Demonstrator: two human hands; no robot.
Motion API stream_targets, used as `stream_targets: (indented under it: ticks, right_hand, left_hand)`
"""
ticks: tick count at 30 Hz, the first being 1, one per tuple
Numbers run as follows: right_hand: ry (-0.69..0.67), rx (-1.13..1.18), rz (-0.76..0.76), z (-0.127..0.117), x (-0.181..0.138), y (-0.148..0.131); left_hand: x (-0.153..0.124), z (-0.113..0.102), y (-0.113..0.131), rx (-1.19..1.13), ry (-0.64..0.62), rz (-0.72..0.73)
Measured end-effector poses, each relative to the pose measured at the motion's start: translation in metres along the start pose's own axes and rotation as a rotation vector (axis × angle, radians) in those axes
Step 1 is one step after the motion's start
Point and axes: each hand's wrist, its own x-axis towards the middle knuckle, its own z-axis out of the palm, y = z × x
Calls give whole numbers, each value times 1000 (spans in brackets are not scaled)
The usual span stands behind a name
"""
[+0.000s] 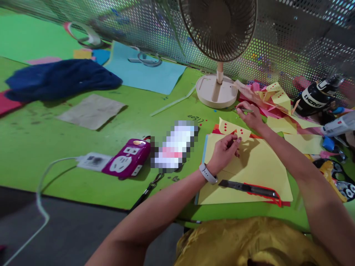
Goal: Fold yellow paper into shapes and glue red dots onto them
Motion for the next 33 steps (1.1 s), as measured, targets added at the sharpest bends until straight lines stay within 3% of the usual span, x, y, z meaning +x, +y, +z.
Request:
stream_targets:
  ticks: [4,8,12,15,19,24,29,33]
  right_hand:
    - [42,73,14,-5,0,3]
    - [171,284,24,-34,-10,-4]
    - [292,392,70,-76,-51,-33]
    - [262,292,100,-93,-94,-59]
    - [183,56,45,-93,-131,-75]
    - [157,-17,22,-84,-138,-78]
    - [184,23,15,-84,-141,-80]
    - [250,346,197,-86,-142,-80]
  left_hand:
    - [1,-1,0,-38,16,-21]
    - [3,-2,0,-85,31,-33]
    - [5,-3,1,-105,41,-36]
    - [3,-1,3,-129,43,-57]
    - [-1,1,7,-161,7,-96]
    - [-6,3,12,-189,-7,-123]
    - [-7,4,14,-204,-9,-141]
    - [-5,3,13,-223,-4,-159]
